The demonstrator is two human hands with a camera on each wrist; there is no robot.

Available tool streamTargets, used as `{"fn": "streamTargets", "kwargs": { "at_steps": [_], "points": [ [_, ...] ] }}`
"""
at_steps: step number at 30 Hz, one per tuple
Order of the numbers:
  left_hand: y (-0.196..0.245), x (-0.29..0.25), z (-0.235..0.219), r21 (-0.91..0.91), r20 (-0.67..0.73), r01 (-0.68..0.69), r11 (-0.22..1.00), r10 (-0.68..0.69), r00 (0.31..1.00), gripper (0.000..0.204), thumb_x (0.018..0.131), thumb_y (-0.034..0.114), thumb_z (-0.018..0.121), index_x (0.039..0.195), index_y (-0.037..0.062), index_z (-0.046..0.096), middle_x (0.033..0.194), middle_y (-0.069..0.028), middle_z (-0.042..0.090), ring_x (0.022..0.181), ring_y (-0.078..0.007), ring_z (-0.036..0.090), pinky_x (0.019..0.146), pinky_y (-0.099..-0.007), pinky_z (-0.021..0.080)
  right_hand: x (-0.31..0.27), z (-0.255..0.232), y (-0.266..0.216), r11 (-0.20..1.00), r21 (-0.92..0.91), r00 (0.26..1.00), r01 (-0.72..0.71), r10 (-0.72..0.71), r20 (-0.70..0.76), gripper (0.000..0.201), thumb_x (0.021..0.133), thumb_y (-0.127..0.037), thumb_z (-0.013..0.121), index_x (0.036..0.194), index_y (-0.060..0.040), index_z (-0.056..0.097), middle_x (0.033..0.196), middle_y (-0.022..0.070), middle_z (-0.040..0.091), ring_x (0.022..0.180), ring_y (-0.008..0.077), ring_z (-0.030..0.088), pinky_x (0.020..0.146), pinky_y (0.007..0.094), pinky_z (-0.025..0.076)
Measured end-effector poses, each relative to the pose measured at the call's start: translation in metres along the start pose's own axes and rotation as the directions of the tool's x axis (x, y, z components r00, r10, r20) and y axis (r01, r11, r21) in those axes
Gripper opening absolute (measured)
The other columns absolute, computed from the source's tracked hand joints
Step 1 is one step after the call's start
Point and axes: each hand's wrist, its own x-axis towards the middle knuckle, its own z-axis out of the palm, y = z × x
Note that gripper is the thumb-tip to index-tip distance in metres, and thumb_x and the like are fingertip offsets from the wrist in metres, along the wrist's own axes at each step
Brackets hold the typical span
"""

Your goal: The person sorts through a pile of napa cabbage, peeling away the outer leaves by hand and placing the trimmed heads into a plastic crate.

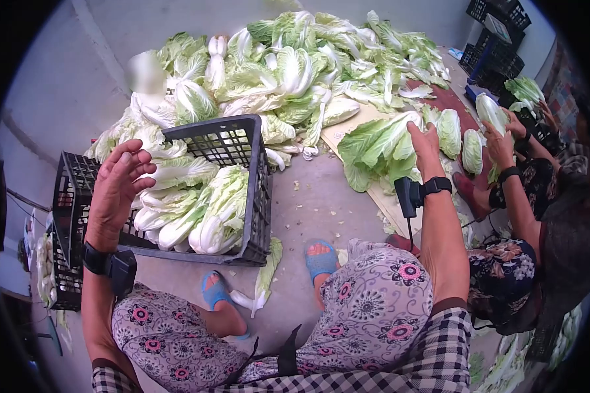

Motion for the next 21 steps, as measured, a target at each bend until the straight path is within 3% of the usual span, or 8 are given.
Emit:
{"fn": "streamTargets", "kwargs": {
  "at_steps": [2,3,6,9,13,16,18,21],
  "points": [
    [-0.001,0.002,0.004,0.008,-0.008,0.03,1.0,-0.03,1.0,0.034,0.093,0.024,0.056,0.119,0.0038,0.052,0.098,-0.0056,0.063,0.087,-0.0149,0.063,0.072,-0.0268,0.053,-0.017,0.0,-0.025,0.994,0.088,0.957,-0.062,0.035,0.288,0.067,0.082,-0.033,0.066,0.133,0.0035,0.042,0.118,0.0168,0.057,0.117,0.0253,0.048,0.094,0.0352,0.041],
    [-0.002,0.005,0.002,0.011,0.021,0.052,0.999,-0.052,0.998,0.034,0.093,0.024,0.056,0.12,0.0036,0.051,0.099,-0.0058,0.063,0.088,-0.0151,0.063,0.072,-0.0272,0.054,-0.022,0.007,-0.038,0.999,-0.024,0.943,0.041,-0.03,0.331,0.054,0.084,-0.032,0.064,0.125,0.0003,0.052,0.111,0.0101,0.061,0.105,0.0186,0.055,0.085,0.0314,0.043],
    [-0.006,0.014,-0.006,0.141,0.056,0.149,0.979,-0.158,0.986,0.033,0.092,0.028,0.057,0.116,0.0048,0.053,0.097,-0.0033,0.062,0.086,-0.013,0.062,0.071,-0.0252,0.053,-0.051,0.028,-0.095,0.988,0.074,0.847,0.134,-0.153,0.509,0.046,0.083,-0.025,0.063,0.118,0.0041,0.055,0.104,0.0107,0.063,0.094,0.0163,0.06,0.079,0.0299,0.045],
    [-0.021,0.015,-0.028,0.497,0.136,0.104,0.862,-0.195,0.971,0.035,0.09,0.03,0.059,0.115,0.0054,0.055,0.099,-0.0022,0.062,0.087,-0.0094,0.058,0.074,-0.0246,0.048,-0.08,0.051,-0.144,0.968,0.089,0.752,0.236,-0.24,0.614,0.043,0.085,-0.029,0.059,0.118,-0.0009,0.056,0.103,0.0066,0.063,0.091,0.0136,0.06,0.076,0.0277,0.044],
    [-0.08,-0.001,-0.058,0.524,0.067,0.282,0.804,-0.369,0.927,0.046,0.087,0.038,0.061,0.117,0.0039,0.054,0.099,-0.0038,0.061,0.087,-0.0113,0.056,0.072,-0.0258,0.048,-0.111,0.063,-0.172,0.939,0.174,0.571,0.295,-0.32,0.756,0.045,0.085,-0.033,0.059,0.118,-0.0019,0.056,0.105,0.0065,0.063,0.092,0.0142,0.06,0.08,0.028,0.044],
    [-0.13,-0.015,-0.074,0.71,0.085,0.236,0.663,-0.413,0.907,0.052,0.085,0.042,0.064,0.115,-0.0002,0.056,0.097,-0.006,0.062,0.086,-0.0135,0.057,0.073,-0.0267,0.048,-0.124,0.068,-0.176,0.941,0.145,0.501,0.306,-0.288,0.816,0.046,0.085,-0.034,0.06,0.117,-0.0014,0.056,0.107,0.0069,0.062,0.092,0.015,0.06,0.083,0.0286,0.044],
    [-0.154,-0.019,-0.078,0.71,0.165,0.206,0.674,-0.443,0.881,0.055,0.084,0.045,0.065,0.112,-0.0022,0.057,0.097,-0.0073,0.063,0.088,-0.0134,0.057,0.077,-0.0274,0.048,-0.129,0.069,-0.173,0.944,0.146,0.473,0.297,-0.278,0.836,0.046,0.086,-0.032,0.059,0.118,-0.0001,0.055,0.108,0.0071,0.061,0.095,0.0145,0.058,0.085,0.0284,0.044],
    [-0.168,-0.023,-0.068,0.839,0.194,0.162,0.52,-0.562,0.804,0.082,0.083,0.056,0.06,0.133,-0.0035,0.037,0.105,-0.0173,0.063,0.095,-0.0245,0.06,0.084,-0.0304,0.047,-0.13,0.072,-0.167,0.949,0.135,0.456,0.285,-0.258,0.852,0.045,0.086,-0.031,0.059,0.118,0.0003,0.054,0.107,0.0069,0.061,0.096,0.0137,0.056,0.084,0.0279,0.044]
  ]
}}
